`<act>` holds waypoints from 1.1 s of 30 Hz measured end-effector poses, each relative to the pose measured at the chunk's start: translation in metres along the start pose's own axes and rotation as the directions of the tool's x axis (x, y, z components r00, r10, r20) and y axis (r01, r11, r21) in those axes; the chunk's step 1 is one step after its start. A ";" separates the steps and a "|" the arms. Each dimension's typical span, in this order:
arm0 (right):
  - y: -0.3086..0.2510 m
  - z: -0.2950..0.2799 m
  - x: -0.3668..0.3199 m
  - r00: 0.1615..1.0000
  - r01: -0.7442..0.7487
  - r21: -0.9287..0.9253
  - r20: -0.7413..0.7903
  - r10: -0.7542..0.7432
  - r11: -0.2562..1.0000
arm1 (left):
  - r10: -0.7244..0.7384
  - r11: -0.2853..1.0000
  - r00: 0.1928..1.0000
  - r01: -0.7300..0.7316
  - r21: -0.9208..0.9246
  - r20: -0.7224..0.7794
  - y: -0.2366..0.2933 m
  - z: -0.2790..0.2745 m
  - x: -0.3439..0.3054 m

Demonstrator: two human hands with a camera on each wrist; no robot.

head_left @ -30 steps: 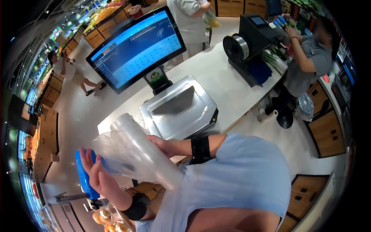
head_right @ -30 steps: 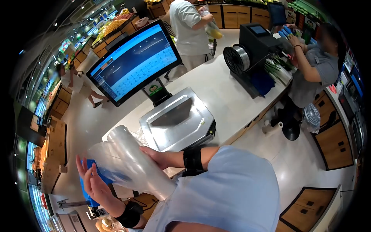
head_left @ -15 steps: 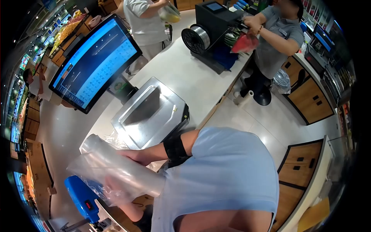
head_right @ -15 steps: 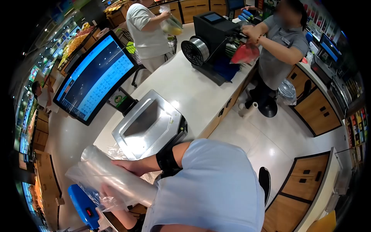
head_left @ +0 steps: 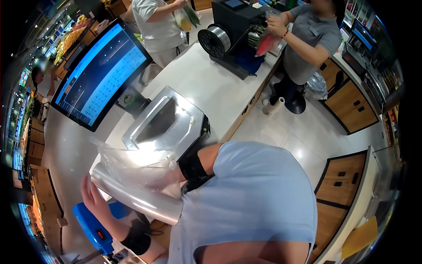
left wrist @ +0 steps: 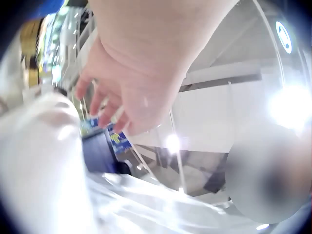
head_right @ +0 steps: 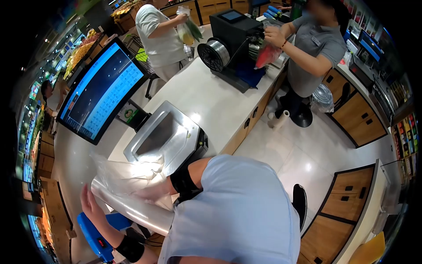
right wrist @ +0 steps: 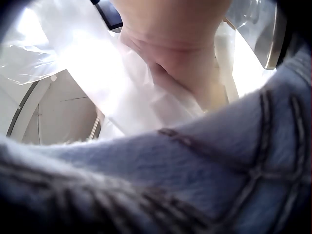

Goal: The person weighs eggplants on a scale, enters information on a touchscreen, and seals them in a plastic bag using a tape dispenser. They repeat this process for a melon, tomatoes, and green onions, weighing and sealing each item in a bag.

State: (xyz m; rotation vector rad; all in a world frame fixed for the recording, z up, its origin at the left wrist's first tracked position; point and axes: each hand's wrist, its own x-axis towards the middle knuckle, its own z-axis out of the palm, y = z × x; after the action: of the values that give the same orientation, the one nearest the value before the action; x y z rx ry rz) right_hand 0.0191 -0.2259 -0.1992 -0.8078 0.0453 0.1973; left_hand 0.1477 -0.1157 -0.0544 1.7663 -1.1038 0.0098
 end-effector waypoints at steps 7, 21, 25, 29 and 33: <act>0.002 0.010 0.003 0.998 -0.063 -0.124 -0.018 0.061 0.990 | -0.341 0.937 0.889 0.294 0.188 0.307 -0.083 -0.034 0.021; -0.034 0.013 0.013 0.986 0.126 -0.472 -0.039 -0.163 0.873 | -0.366 0.854 0.847 0.471 -0.223 0.386 -0.076 0.007 -0.006; -0.043 0.061 0.017 0.878 0.228 -0.762 -0.108 -0.466 0.606 | -0.325 0.832 0.883 0.438 -0.341 0.339 -0.055 0.012 -0.019; -0.061 0.087 -0.024 0.734 0.047 -0.993 0.108 -0.670 -0.109 | -0.294 0.823 0.905 0.404 -0.399 0.309 -0.035 0.009 -0.032; -0.059 0.032 0.017 0.753 0.157 -0.987 0.093 -0.651 0.041 | -0.278 0.819 0.929 0.362 -0.445 0.245 -0.014 -0.001 -0.046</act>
State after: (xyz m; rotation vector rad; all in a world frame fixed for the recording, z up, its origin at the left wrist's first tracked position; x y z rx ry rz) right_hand 0.0458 -0.2403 -0.1371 -2.1946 0.0522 -0.6619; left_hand 0.1310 -0.0838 -0.0857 1.4854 -0.8150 -0.5904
